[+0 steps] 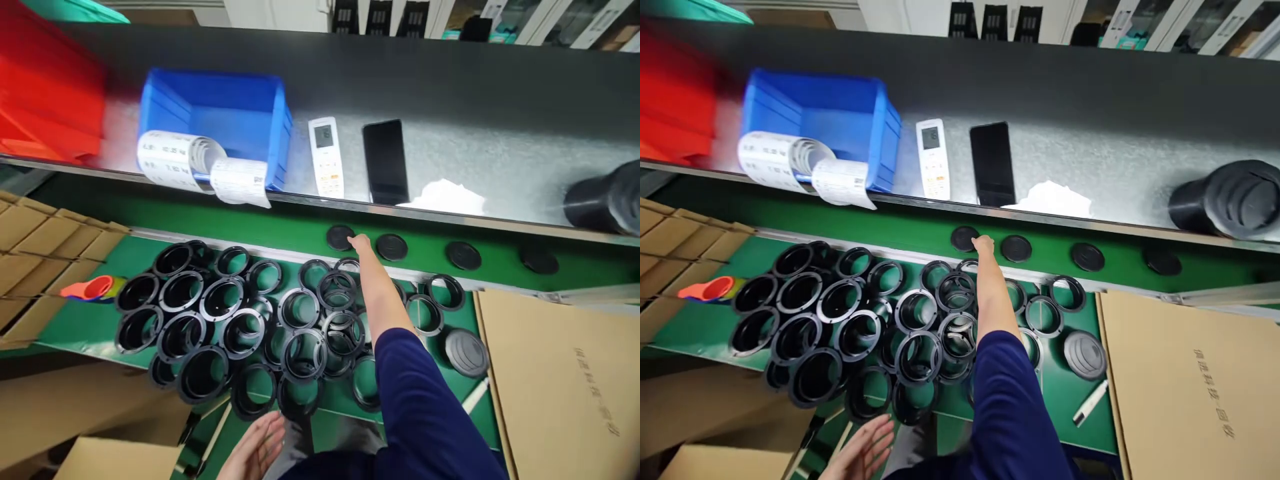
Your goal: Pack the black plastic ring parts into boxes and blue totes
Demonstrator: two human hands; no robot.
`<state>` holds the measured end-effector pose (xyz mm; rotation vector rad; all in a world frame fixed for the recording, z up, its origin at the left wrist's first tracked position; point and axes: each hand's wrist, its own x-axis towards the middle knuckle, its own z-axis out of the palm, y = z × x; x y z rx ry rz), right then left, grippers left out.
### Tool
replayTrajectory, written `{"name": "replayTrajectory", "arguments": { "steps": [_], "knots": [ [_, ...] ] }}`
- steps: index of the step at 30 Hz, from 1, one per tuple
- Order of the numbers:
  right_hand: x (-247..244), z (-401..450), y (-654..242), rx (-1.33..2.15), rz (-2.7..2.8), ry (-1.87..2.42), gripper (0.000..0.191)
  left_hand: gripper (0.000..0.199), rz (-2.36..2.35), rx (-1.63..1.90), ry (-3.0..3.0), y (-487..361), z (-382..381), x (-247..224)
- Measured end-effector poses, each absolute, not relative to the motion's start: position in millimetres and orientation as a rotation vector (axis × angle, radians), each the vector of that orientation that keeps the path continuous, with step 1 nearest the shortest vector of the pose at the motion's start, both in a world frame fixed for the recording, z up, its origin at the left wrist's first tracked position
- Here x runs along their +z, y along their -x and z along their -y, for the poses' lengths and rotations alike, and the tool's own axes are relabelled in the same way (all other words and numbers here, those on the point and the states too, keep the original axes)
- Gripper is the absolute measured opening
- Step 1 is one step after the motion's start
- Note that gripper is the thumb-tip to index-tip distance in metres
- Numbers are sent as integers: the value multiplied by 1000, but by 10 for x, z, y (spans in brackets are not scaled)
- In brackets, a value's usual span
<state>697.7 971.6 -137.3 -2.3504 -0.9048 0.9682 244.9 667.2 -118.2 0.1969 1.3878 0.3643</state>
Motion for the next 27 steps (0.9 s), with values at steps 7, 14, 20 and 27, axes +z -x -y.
{"name": "replayTrajectory", "arguments": {
  "steps": [7,14,20,27],
  "knots": [
    [-1158,-9389,-6648,1092,706,1854,37,56,-1296,345,-396,-2708,-7057,-835],
    [-601,-7730,-5747,1513,513,1012,57,76,-678,883,-431,-3708,-7729,-321],
    [-404,-6945,-5450,1234,698,1201,44,58,-547,956,-330,-4064,-7589,-71],
    [-195,-6601,-5663,647,1238,1333,75,64,-567,871,-397,-4157,-7100,60]
  ]
}}
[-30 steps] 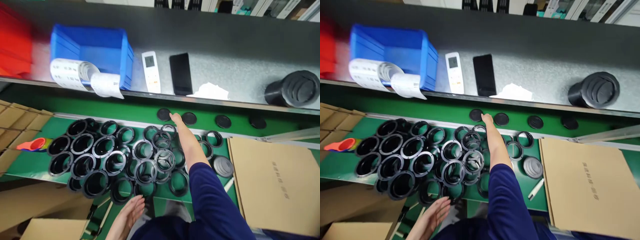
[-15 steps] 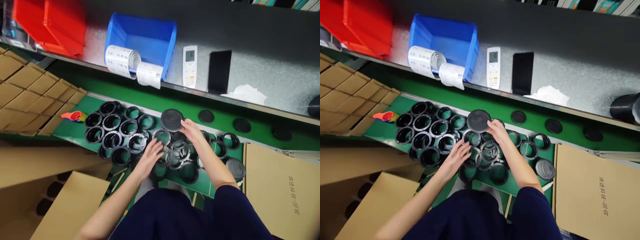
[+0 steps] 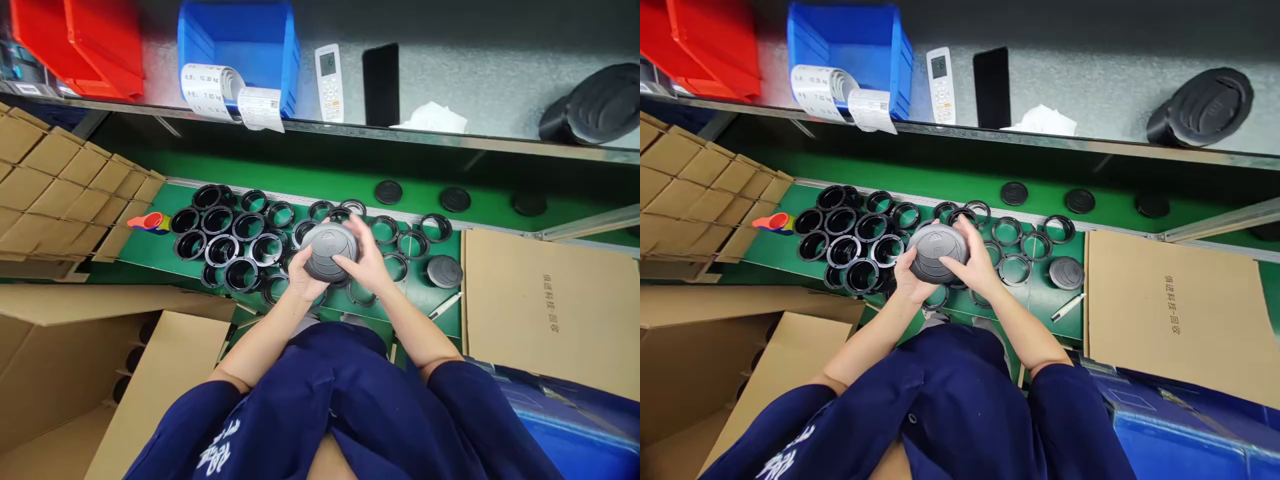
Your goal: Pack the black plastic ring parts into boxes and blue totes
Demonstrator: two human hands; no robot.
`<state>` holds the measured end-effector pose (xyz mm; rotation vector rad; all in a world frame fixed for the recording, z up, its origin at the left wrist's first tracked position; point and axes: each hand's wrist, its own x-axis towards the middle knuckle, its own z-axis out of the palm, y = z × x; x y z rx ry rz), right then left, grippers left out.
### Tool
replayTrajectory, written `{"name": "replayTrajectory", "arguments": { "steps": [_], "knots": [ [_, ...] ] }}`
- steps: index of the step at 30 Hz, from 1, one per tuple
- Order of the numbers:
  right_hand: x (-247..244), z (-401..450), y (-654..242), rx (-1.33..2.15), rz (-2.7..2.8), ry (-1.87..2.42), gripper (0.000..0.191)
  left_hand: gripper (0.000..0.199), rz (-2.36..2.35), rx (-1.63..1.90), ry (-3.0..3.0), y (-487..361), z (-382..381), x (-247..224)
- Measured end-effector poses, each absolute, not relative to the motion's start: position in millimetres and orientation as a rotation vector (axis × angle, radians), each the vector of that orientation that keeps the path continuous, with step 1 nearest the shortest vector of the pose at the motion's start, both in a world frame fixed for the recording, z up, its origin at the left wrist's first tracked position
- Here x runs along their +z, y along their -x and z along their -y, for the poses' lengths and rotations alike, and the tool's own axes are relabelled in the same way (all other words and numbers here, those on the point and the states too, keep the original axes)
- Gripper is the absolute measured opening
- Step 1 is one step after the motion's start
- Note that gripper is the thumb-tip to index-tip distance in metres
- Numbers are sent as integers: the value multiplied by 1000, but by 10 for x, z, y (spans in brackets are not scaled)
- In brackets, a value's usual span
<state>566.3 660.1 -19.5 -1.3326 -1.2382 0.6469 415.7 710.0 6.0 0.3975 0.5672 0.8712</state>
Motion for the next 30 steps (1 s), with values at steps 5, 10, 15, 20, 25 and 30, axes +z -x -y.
{"name": "replayTrajectory", "arguments": {
  "steps": [5,10,15,20,25,30],
  "knots": [
    [-116,-6390,-5575,469,1265,1367,48,60,-554,861,-440,-4202,-6854,137],
    [-128,-6275,-5708,79,1437,1333,35,54,-525,842,-397,-4203,-6725,224],
    [-136,-6237,-5856,106,1587,1400,41,67,-507,751,-388,-4223,-6645,270],
    [-141,-6178,-5893,259,1596,1408,50,79,-473,629,-375,-4227,-6566,254],
    [-122,-6039,-5861,376,1507,1351,54,83,-478,615,-359,-4211,-6493,259],
    [-123,-5951,-5859,590,1382,1293,63,88,-512,579,-342,-4205,-6470,273]
  ]
}}
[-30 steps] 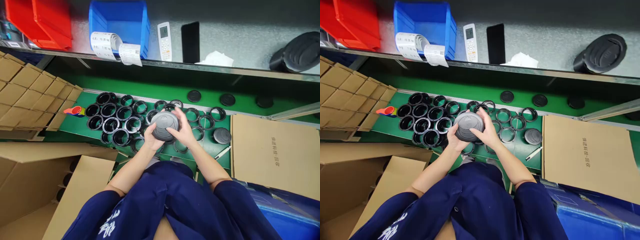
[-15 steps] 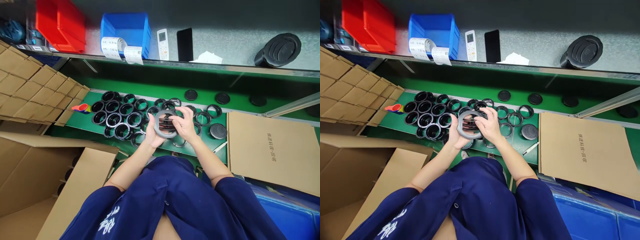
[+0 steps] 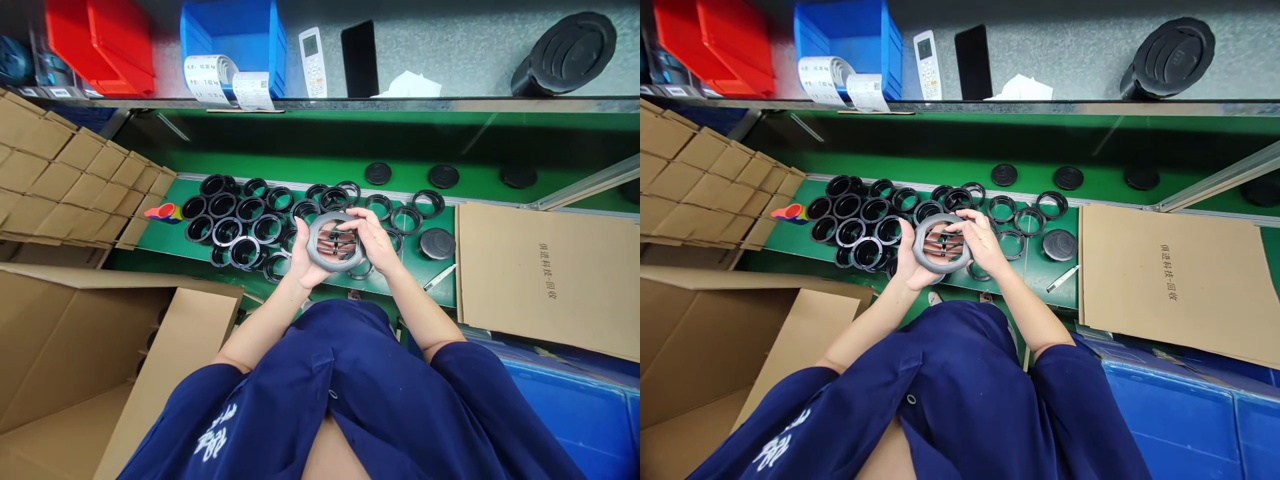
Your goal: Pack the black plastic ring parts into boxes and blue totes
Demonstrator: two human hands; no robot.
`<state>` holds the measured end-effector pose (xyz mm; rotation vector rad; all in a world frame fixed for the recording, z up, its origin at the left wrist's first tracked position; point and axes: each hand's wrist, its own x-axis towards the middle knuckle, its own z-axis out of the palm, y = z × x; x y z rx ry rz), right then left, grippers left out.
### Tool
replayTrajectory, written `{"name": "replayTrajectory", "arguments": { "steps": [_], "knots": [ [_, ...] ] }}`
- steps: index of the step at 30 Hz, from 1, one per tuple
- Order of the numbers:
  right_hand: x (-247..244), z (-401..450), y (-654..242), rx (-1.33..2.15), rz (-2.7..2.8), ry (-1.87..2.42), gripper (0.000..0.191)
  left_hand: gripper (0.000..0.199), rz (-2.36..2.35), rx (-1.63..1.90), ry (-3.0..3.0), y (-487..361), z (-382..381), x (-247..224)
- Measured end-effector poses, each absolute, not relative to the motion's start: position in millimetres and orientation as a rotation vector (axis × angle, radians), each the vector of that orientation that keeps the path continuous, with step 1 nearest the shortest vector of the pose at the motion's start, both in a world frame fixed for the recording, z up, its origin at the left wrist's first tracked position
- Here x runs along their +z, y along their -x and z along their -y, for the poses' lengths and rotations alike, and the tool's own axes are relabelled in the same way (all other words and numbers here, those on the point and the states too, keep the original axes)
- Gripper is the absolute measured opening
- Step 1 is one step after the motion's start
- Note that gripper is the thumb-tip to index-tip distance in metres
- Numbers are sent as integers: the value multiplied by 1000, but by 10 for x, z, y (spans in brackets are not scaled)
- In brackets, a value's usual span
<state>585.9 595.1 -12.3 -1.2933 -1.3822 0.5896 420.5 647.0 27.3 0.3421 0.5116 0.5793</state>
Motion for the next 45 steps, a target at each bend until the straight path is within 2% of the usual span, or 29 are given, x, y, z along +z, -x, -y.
{"name": "replayTrajectory", "arguments": {
  "steps": [4,8,11,13,15,18,23,27,31,36,40,45],
  "knots": [
    [-208,-5956,-5835,576,1363,1303,63,87,-533,541,-342,-4176,-6513,240],
    [-362,-5931,-5753,355,1741,1329,59,72,-671,660,-319,-4144,-6592,125],
    [-469,-5879,-5716,444,1986,1419,83,69,-805,609,-327,-4208,-6611,-10],
    [-520,-5854,-5715,589,1979,1502,103,70,-848,514,-349,-4290,-6583,-82],
    [-571,-5873,-5775,707,1949,1506,113,72,-858,448,-372,-4371,-6545,-117],
    [-709,-6053,-6134,677,1847,1568,109,78,-850,343,-406,-4426,-6534,-121],
    [-1104,-6598,-7443,263,1187,2367,101,67,-869,262,-450,-4246,-6614,-222],
    [-1437,-6891,-8238,264,907,2721,103,58,-1048,259,-378,-3968,-6634,-424],
    [-1706,-6940,-8430,311,949,2809,106,52,-1204,266,-377,-3731,-6639,-545],
    [-1887,-6597,-8443,374,854,2895,106,53,-1259,291,-370,-3639,-6728,-607],
    [-1808,-6350,-8552,452,915,2900,94,53,-1251,257,-343,-3705,-6822,-637],
    [-1649,-6452,-8745,-61,907,2796,75,52,-1280,212,-265,-3776,-6917,-642]
  ]
}}
